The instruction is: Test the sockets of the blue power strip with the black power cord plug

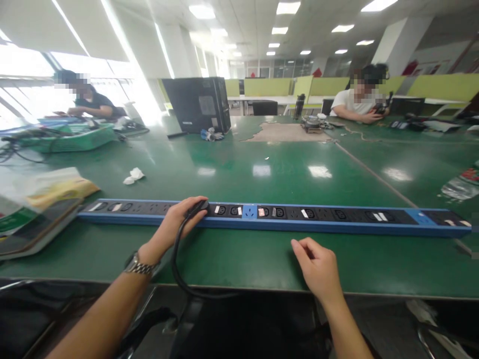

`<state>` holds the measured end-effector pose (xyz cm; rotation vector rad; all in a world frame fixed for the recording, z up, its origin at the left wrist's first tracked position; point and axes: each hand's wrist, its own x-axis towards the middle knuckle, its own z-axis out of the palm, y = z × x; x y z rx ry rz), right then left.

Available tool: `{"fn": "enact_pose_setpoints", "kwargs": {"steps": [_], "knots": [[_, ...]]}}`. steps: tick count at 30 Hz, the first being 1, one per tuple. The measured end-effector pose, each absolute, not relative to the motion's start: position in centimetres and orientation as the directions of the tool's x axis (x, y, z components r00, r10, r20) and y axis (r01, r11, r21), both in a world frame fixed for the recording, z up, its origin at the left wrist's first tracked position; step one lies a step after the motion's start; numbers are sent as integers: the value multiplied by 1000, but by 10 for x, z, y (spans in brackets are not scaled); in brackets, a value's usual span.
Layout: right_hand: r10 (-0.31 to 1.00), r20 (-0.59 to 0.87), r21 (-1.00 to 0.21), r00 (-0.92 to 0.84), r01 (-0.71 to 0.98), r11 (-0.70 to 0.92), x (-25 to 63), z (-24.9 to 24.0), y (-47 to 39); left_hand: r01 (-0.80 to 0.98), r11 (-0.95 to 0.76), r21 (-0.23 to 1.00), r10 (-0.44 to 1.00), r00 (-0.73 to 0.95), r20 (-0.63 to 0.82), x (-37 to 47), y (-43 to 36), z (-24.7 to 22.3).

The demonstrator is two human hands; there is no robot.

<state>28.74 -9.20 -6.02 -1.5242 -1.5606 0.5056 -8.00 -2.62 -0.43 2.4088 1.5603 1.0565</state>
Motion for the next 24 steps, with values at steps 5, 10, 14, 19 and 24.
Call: {"fn": "enact_pose_setpoints", "kwargs": {"steps": [5, 10, 14, 19, 24], "knots": [[945, 275, -858, 175, 489, 159, 289, -65, -89, 806, -437, 400, 815, 166, 555, -77, -23, -18], [941, 268, -895, 207, 415, 164, 289, -68, -85, 813, -468, 347, 775, 189, 602, -77, -25, -19], [947, 266, -893, 181, 416, 171, 289, -72, -83, 799, -518, 305, 756, 260, 601, -75, -27, -17], [944, 270, -901, 189, 396, 178, 288, -72, -83, 787, -523, 328, 758, 253, 602, -78, -25, -17], [944, 270, -892, 188, 419, 172, 287, -69, -84, 696, -471, 542, 732, -34, 681, -55, -26, -1]]}}
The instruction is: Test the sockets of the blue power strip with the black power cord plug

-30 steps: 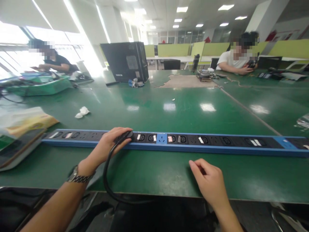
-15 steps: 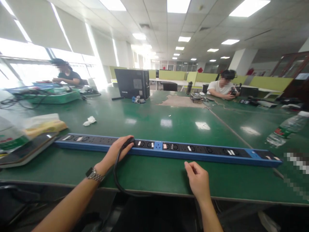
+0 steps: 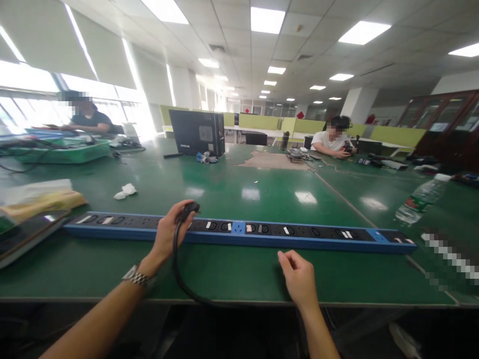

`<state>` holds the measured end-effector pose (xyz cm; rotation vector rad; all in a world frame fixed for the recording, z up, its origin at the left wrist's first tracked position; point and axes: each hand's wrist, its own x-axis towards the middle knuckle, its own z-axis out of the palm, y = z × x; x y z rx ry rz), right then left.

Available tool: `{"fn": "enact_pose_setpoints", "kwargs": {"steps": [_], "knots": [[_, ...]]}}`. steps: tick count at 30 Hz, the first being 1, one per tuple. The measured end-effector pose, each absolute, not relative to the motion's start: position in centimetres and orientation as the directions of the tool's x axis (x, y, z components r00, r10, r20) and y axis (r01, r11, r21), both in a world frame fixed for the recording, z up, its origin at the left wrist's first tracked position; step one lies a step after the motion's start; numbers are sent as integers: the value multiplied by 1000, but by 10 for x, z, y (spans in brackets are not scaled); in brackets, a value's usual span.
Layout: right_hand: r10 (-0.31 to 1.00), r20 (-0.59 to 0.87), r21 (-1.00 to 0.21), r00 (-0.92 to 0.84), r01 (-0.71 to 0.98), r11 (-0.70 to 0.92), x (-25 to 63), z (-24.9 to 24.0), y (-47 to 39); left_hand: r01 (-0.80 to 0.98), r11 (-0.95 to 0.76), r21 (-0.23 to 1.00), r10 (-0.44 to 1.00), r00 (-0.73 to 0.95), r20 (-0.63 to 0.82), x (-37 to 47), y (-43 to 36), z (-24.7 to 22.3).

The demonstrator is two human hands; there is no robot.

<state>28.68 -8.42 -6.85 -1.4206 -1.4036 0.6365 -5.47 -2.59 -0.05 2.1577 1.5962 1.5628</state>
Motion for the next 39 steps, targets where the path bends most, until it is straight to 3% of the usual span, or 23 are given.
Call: {"fn": "enact_pose_setpoints", "kwargs": {"steps": [1, 5, 17, 32, 39], "knots": [[945, 271, -888, 181, 427, 173, 287, -68, -84, 669, -491, 559, 722, -47, 690, -44, -25, 4], [945, 287, -869, 157, 458, 188, 287, -68, -85, 663, -573, 482, 750, 188, 634, 2, -17, 11], [959, 275, -837, 69, 507, 204, 282, -64, -84, 674, -610, 417, 767, 369, 524, 27, -7, -5], [956, 292, -769, 2, 595, 234, 281, -59, -91, 738, -510, 441, 814, 248, 526, 35, -5, -14], [957, 289, -758, 1, 611, 228, 281, -57, -92, 734, -540, 412, 804, 305, 510, 32, -7, -9]]}}
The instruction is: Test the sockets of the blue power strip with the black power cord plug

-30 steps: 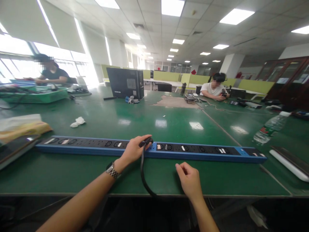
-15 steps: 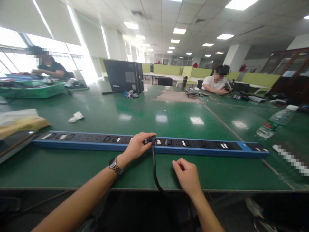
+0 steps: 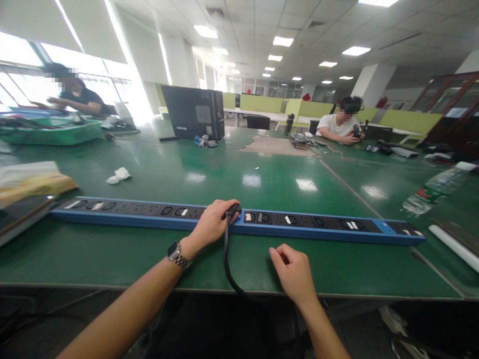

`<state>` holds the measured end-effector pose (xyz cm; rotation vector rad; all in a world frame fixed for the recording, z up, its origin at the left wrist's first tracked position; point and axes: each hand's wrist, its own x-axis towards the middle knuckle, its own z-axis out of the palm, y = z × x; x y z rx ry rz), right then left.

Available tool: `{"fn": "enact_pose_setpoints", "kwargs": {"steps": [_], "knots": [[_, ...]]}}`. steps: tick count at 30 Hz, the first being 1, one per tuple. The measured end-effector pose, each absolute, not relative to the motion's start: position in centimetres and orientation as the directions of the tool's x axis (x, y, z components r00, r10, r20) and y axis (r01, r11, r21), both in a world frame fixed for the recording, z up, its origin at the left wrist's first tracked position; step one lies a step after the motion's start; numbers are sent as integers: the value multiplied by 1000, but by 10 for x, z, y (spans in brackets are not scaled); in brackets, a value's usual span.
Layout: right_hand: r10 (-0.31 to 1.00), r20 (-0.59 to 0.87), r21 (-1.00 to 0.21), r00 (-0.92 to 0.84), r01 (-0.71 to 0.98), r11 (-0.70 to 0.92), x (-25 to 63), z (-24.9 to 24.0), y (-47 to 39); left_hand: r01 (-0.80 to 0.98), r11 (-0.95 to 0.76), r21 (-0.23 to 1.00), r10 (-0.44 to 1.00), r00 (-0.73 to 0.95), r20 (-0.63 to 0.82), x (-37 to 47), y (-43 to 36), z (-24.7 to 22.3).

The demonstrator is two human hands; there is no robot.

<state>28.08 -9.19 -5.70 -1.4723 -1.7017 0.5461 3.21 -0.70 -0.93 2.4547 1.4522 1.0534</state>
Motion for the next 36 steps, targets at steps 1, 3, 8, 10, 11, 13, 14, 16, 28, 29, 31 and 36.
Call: {"fn": "enact_pose_setpoints", "kwargs": {"steps": [1, 3, 8, 10, 11, 13, 14, 16, 28, 29, 31, 36], "knots": [[957, 288, -756, 0, 614, 227, 280, -56, -92, 736, -539, 409, 804, 307, 509, 32, -7, -9], [957, 290, -749, -1, 623, 227, 279, -55, -93, 739, -538, 406, 805, 307, 508, 30, -5, -9], [955, 297, -735, -6, 637, 232, 280, -55, -92, 745, -555, 370, 794, 342, 502, 30, -6, -9], [957, 291, -734, -7, 640, 228, 281, -56, -93, 751, -563, 345, 787, 360, 501, 32, -9, -9], [958, 286, -736, -6, 639, 224, 281, -56, -93, 754, -566, 333, 784, 368, 500, 32, -10, -9], [962, 272, -759, 20, 619, 202, 279, -55, -93, 760, -570, 313, 780, 380, 498, 33, -13, -9], [963, 266, -784, 51, 593, 185, 276, -53, -93, 760, -573, 307, 778, 386, 496, 34, -14, -9], [962, 251, -839, 107, 521, 161, 263, -44, -88, 773, -564, 290, 779, 382, 498, 34, -16, -11], [990, 137, -988, 24, 81, 134, 182, 41, -20, 898, -402, 176, 831, 278, 483, 27, -16, -20], [986, 152, -988, 74, 17, 151, 197, 45, -22, 897, -405, 177, 829, 278, 486, 27, -16, -20], [986, 116, -993, 117, -3, 117, 231, 50, -25, 891, -416, 179, 822, 285, 492, 27, -16, -21], [978, -208, -978, 10, 18, -208, 294, 35, -20, 894, -410, 181, 829, 283, 483, 28, -16, -20]]}}
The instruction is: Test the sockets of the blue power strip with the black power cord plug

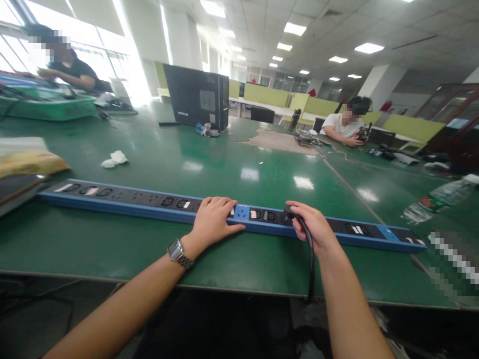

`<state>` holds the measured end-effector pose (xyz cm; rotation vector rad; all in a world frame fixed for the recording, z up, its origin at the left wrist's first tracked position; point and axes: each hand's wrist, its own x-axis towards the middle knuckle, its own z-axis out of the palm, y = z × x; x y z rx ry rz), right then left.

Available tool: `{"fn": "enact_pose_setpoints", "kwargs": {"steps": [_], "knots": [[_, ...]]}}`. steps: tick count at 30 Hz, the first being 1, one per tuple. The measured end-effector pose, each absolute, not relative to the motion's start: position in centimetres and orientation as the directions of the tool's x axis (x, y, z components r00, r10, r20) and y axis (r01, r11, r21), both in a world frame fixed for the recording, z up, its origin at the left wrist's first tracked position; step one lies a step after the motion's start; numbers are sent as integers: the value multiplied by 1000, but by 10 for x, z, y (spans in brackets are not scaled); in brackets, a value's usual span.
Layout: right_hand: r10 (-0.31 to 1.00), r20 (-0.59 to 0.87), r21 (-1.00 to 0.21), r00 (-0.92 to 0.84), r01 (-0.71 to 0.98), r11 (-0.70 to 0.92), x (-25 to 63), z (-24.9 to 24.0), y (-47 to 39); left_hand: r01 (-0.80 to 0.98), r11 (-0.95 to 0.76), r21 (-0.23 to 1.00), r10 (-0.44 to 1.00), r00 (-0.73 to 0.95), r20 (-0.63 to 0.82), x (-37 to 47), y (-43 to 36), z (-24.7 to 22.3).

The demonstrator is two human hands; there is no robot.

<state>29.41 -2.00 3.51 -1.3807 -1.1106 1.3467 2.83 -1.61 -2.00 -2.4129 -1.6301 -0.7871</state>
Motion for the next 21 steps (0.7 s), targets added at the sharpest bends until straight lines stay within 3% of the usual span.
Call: {"fn": "enact_pose_setpoints", "kwargs": {"steps": [6, 12, 16, 21], "knots": [[979, -203, -978, 35, 43, -205, 297, 18, -15, 887, -422, 185, 823, 290, 489, 29, -16, -20], [974, -193, -978, -118, -62, -201, 295, 12, -18, 898, -413, 154, 823, 295, 485, 28, -16, -21], [978, -210, -968, 6, -140, -207, 296, 11, -22, 899, -414, 140, 820, 303, 486, 27, -16, -21], [969, -223, -975, 104, -26, -222, 288, 15, -27, 898, -413, 151, 824, 298, 481, 27, -16, -20]]}}
